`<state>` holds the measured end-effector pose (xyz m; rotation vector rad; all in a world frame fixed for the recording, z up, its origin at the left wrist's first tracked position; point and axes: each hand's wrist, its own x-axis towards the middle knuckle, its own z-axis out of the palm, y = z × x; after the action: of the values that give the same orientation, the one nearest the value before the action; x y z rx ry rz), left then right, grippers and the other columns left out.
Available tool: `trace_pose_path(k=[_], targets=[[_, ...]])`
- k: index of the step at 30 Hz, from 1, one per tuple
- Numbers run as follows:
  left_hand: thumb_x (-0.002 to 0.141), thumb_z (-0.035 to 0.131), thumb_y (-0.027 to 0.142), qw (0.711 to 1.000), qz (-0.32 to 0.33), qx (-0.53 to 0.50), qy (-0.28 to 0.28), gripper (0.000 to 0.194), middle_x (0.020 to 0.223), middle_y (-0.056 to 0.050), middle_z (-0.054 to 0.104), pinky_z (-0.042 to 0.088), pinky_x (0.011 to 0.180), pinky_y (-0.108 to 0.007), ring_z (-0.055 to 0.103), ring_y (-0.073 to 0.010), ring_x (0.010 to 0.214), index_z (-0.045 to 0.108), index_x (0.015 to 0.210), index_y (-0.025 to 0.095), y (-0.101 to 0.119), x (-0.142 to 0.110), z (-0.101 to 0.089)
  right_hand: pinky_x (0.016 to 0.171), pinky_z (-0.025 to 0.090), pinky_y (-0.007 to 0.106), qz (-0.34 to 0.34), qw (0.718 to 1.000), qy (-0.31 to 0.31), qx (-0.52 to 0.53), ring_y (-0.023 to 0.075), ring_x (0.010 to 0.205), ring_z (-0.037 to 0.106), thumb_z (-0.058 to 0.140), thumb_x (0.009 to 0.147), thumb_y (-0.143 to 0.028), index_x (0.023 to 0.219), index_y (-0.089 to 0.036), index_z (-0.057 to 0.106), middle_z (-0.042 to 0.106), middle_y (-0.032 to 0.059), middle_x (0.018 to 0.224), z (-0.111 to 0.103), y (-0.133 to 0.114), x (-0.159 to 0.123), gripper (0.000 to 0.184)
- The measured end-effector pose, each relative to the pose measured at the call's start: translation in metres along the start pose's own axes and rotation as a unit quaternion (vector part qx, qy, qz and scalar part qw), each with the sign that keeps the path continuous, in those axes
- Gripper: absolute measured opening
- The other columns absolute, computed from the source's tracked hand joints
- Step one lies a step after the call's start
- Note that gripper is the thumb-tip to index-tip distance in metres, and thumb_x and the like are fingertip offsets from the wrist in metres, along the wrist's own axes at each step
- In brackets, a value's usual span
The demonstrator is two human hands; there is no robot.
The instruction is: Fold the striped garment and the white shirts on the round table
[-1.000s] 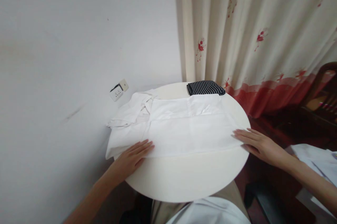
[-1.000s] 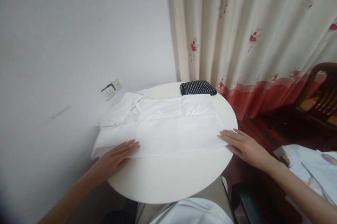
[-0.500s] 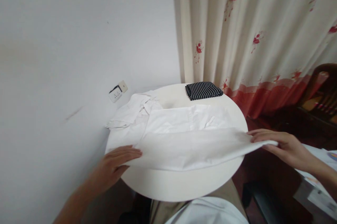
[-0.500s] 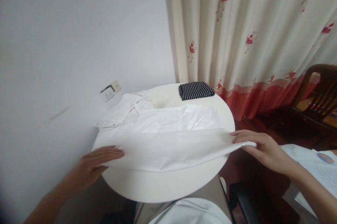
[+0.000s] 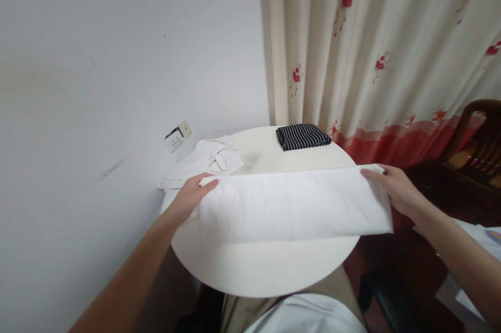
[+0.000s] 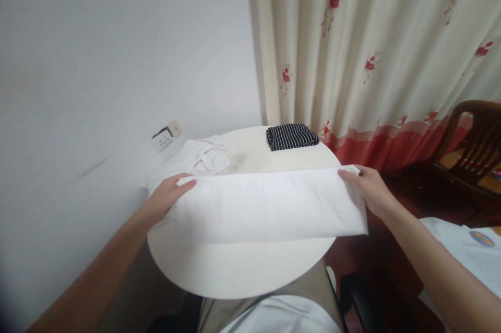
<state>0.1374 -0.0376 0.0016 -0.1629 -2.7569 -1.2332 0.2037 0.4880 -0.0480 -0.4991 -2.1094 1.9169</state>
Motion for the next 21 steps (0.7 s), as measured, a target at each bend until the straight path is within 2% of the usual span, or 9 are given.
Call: trace_pose_path(k=[3, 5, 8, 10, 13, 15, 17, 18, 21], targets=[[0.072, 0.066, 0.056, 0.999, -0.018, 0.035, -0.014, 0.048, 0.095, -0.008, 0.076, 0.054, 0.077, -0.032, 0.07, -0.0276, 0.09, 0.073, 0.099, 0.016, -0.021, 0.032, 0.031, 0.057, 0.057, 0.032, 0.062, 0.998, -0.003, -0.025, 0.0234, 0.065, 0.071, 0.078, 0.07, -0.032, 0.091, -0.013, 0.071, 0.077, 0.0128, 0.084, 0.018, 0.017, 0.024, 0.029], [0.074, 0.065, 0.051, 0.996, -0.005, 0.086, -0.033, 0.044, 0.096, -0.009, 0.076, 0.053, 0.081, -0.034, 0.07, -0.0289, 0.092, 0.072, 0.097, 0.015, -0.036, 0.05, 0.045, 0.055, 0.055, 0.031, 0.074, 0.995, 0.003, -0.068, 0.0231, 0.063, 0.07, 0.079, 0.07, -0.033, 0.088, -0.012, 0.071, 0.077, 0.0119, 0.08, 0.025, 0.029, 0.037, 0.029], [0.079, 0.06, 0.044, 0.983, 0.013, 0.17, -0.064, 0.036, 0.103, -0.011, 0.075, 0.051, 0.09, -0.035, 0.069, -0.0287, 0.1, 0.071, 0.097, 0.015, -0.05, 0.066, 0.053, 0.056, 0.053, 0.03, 0.034, 0.985, 0.011, -0.169, 0.0239, 0.066, 0.07, 0.076, 0.074, -0.037, 0.09, -0.01, 0.073, 0.076, 0.0122, 0.081, 0.024, 0.041, 0.053, 0.031], [0.083, 0.058, 0.039, 0.97, 0.018, 0.229, -0.074, 0.033, 0.112, -0.01, 0.073, 0.048, 0.098, -0.035, 0.067, -0.0269, 0.108, 0.069, 0.104, 0.016, -0.051, 0.067, 0.052, 0.065, 0.055, 0.032, -0.026, 0.962, 0.012, -0.272, 0.026, 0.076, 0.072, 0.072, 0.078, -0.038, 0.095, -0.008, 0.074, 0.077, 0.0142, 0.088, 0.019, 0.044, 0.057, 0.034], [0.087, 0.058, 0.033, 0.944, 0.047, 0.323, -0.046, 0.045, 0.131, -0.015, 0.065, 0.043, 0.106, -0.039, 0.061, -0.0281, 0.121, 0.06, 0.127, 0.014, -0.033, 0.054, 0.058, 0.087, 0.054, 0.042, -0.147, 0.885, 0.054, -0.439, 0.0333, 0.099, 0.069, 0.067, 0.083, -0.042, 0.116, -0.006, 0.07, 0.073, 0.0212, 0.109, 0.023, 0.036, 0.051, 0.049], [0.092, 0.054, 0.033, 0.928, 0.108, 0.355, -0.036, 0.053, 0.143, -0.019, 0.056, 0.039, 0.112, -0.043, 0.054, -0.0304, 0.132, 0.051, 0.14, 0.01, -0.009, 0.042, 0.075, 0.099, 0.048, 0.049, -0.236, 0.835, 0.059, -0.494, 0.036, 0.116, 0.062, 0.058, 0.091, -0.041, 0.132, -0.006, 0.061, 0.065, 0.0239, 0.126, 0.042, 0.025, 0.036, 0.054], [0.099, 0.045, 0.035, 0.92, 0.195, 0.329, -0.082, 0.052, 0.151, -0.017, 0.05, 0.032, 0.118, -0.042, 0.045, -0.0268, 0.141, 0.046, 0.145, 0.011, 0.019, 0.03, 0.104, 0.108, 0.043, 0.047, -0.308, 0.809, -0.012, -0.5, 0.0329, 0.128, 0.054, 0.047, 0.097, -0.035, 0.138, -0.008, 0.057, 0.058, 0.0215, 0.139, 0.077, 0.016, 0.016, 0.05], [0.101, 0.041, 0.036, 0.917, 0.222, 0.313, -0.108, 0.052, 0.154, -0.015, 0.047, 0.03, 0.119, -0.042, 0.042, -0.0253, 0.143, 0.045, 0.147, 0.013, 0.033, 0.024, 0.122, 0.111, 0.04, 0.045, -0.324, 0.803, -0.048, -0.498, 0.0309, 0.133, 0.051, 0.043, 0.098, -0.031, 0.14, -0.008, 0.055, 0.055, 0.0207, 0.143, 0.097, 0.014, 0.004, 0.05], [0.102, 0.035, 0.034, 0.907, 0.246, 0.298, -0.165, 0.054, 0.162, -0.011, 0.035, 0.024, 0.121, -0.052, 0.031, -0.0269, 0.15, 0.038, 0.153, 0.017, 0.058, 0.009, 0.174, 0.118, 0.031, 0.048, -0.311, 0.782, -0.151, -0.519, 0.0309, 0.147, 0.033, 0.037, 0.099, -0.027, 0.15, -0.008, 0.044, 0.039, 0.0178, 0.158, 0.151, 0.018, -0.029, 0.055]])
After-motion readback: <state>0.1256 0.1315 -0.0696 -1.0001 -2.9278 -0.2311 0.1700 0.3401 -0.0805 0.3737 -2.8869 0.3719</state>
